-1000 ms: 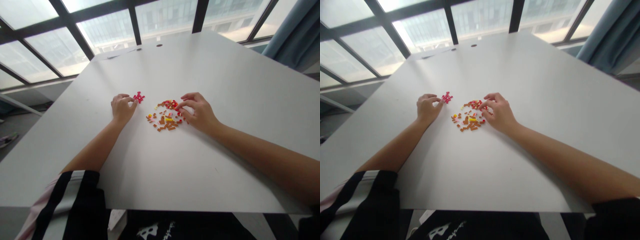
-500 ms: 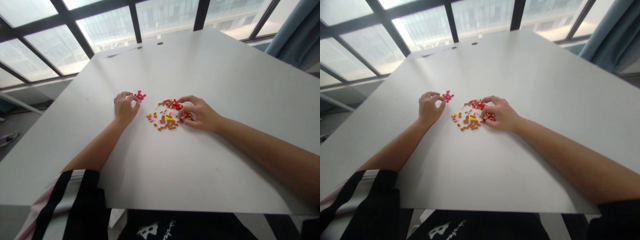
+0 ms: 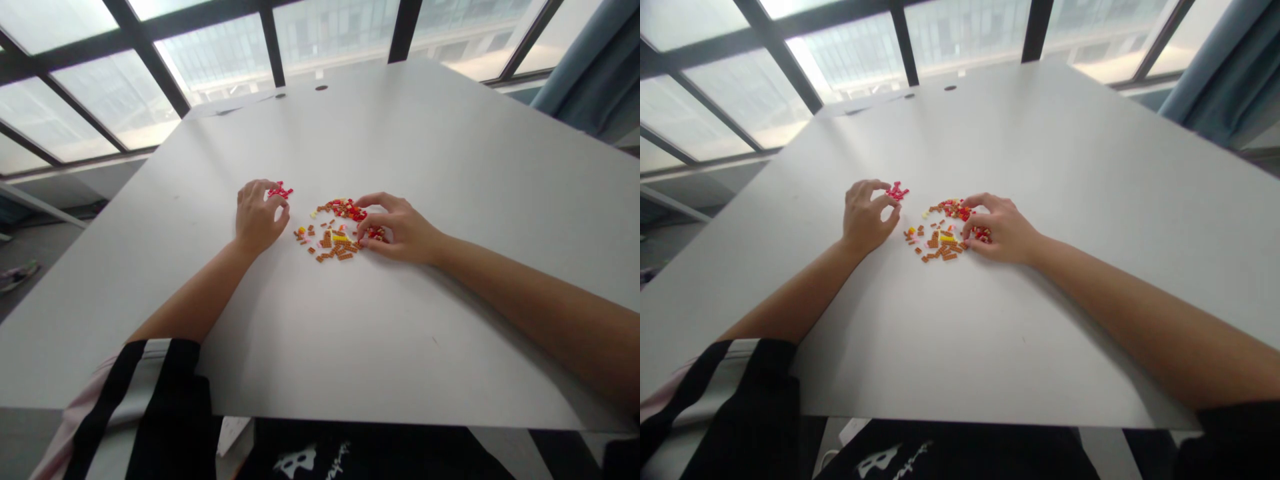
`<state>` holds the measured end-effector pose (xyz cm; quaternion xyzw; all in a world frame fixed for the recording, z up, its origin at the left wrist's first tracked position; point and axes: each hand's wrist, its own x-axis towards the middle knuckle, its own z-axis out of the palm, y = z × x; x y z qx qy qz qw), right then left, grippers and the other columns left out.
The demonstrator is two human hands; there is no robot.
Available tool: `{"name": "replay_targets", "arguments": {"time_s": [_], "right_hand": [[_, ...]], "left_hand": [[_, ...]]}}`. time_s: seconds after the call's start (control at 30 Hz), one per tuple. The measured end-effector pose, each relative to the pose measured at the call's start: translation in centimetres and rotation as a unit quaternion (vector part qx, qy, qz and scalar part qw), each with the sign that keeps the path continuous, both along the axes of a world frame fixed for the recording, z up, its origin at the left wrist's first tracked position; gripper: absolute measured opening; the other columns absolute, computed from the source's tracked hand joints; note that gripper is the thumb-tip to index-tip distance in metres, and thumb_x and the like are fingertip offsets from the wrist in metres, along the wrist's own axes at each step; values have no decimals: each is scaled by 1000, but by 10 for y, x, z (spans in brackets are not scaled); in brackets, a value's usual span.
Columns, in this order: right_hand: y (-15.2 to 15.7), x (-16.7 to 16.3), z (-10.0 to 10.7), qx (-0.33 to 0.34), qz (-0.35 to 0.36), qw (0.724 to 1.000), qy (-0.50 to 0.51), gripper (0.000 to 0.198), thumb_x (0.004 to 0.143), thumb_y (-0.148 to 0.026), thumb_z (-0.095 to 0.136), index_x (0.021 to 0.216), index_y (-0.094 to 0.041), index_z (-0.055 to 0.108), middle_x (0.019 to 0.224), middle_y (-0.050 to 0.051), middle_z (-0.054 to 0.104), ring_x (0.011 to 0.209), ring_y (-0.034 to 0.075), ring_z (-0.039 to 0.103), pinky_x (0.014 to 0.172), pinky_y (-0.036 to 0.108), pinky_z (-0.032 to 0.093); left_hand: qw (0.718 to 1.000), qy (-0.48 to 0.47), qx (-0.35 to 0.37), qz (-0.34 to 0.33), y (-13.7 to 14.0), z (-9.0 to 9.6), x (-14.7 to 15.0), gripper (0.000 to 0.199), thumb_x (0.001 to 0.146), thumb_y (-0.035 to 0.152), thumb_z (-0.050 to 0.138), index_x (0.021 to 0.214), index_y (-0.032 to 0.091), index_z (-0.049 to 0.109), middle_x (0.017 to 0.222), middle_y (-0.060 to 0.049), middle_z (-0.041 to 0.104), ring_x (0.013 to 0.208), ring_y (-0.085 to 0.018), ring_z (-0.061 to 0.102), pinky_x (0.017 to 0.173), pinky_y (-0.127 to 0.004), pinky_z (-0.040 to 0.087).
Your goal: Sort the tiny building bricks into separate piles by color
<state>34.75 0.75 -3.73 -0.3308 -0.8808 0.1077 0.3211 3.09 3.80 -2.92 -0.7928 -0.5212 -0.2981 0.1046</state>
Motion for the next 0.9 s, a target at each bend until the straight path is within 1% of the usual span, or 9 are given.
{"name": "replay_targets", "arguments": {"time_s": [0.1, 0.2, 0.33, 0.43, 0.57, 0.7, 0.83, 0.9], "right_hand": [[0, 0, 1, 6, 6, 1000, 0, 14, 86, -38, 70, 85, -26, 79, 132, 13, 66, 122, 33, 63, 104, 57, 45], [0, -1, 0, 11, 1, 1000, 7, 14, 88, -38, 70, 85, -27, 79, 131, 11, 67, 120, 32, 64, 104, 57, 46], [1, -1, -1, 23, -1, 999, 27, 11, 90, -36, 71, 86, -28, 78, 127, 10, 67, 117, 31, 66, 103, 56, 49], [-2, -6, -1, 27, -22, 997, 63, 10, 91, -36, 73, 87, -28, 77, 127, 10, 66, 112, 30, 67, 101, 55, 53], [-14, -23, 2, 30, -41, 993, 102, 13, 93, -40, 73, 88, -28, 76, 126, 9, 64, 113, 29, 66, 102, 54, 54], [-23, -39, 3, 35, -22, 993, 108, 6, 93, -33, 72, 90, -29, 75, 128, 8, 65, 116, 29, 65, 103, 53, 54], [-23, -41, 3, 48, -33, 991, 123, 5, 93, -31, 71, 90, -28, 75, 127, 8, 65, 114, 28, 66, 101, 53, 55], [-21, -39, 3, 42, -41, 991, 124, 5, 92, -31, 71, 90, -29, 75, 126, 8, 65, 113, 28, 65, 100, 53, 55]], "left_hand": [[999, 15, -6, -28, -3, 2, 2, 5, 89, 25, 64, 88, 24, 68, 130, -11, 66, 133, -36, 54, 117, -60, 36], [998, 25, -4, -51, -5, 5, 4, 4, 88, 24, 64, 87, 25, 67, 130, -9, 67, 135, -36, 54, 116, -60, 37], [997, 27, 18, -67, -10, 7, 9, 5, 89, 24, 64, 85, 27, 66, 127, -7, 69, 133, -34, 57, 113, -59, 40], [996, 21, 30, -87, -16, 7, 17, 7, 91, 25, 64, 85, 27, 66, 124, -7, 70, 129, -33, 60, 111, -58, 42], [987, 26, 41, -151, -28, 7, 34, 4, 91, 31, 70, 88, 28, 69, 122, -4, 71, 123, -31, 62, 110, -56, 43], [974, 50, 62, -214, -39, 9, 47, 10, 94, 39, 71, 92, 29, 69, 122, -3, 72, 120, -28, 63, 109, -52, 44], [970, 58, 66, -229, -42, 11, 50, 12, 96, 40, 69, 91, 29, 70, 122, -3, 73, 119, -27, 64, 108, -52, 45], [971, 58, 59, -226, -41, 12, 49, 13, 95, 42, 70, 91, 30, 70, 123, -3, 73, 119, -28, 63, 109, -53, 44]]}}
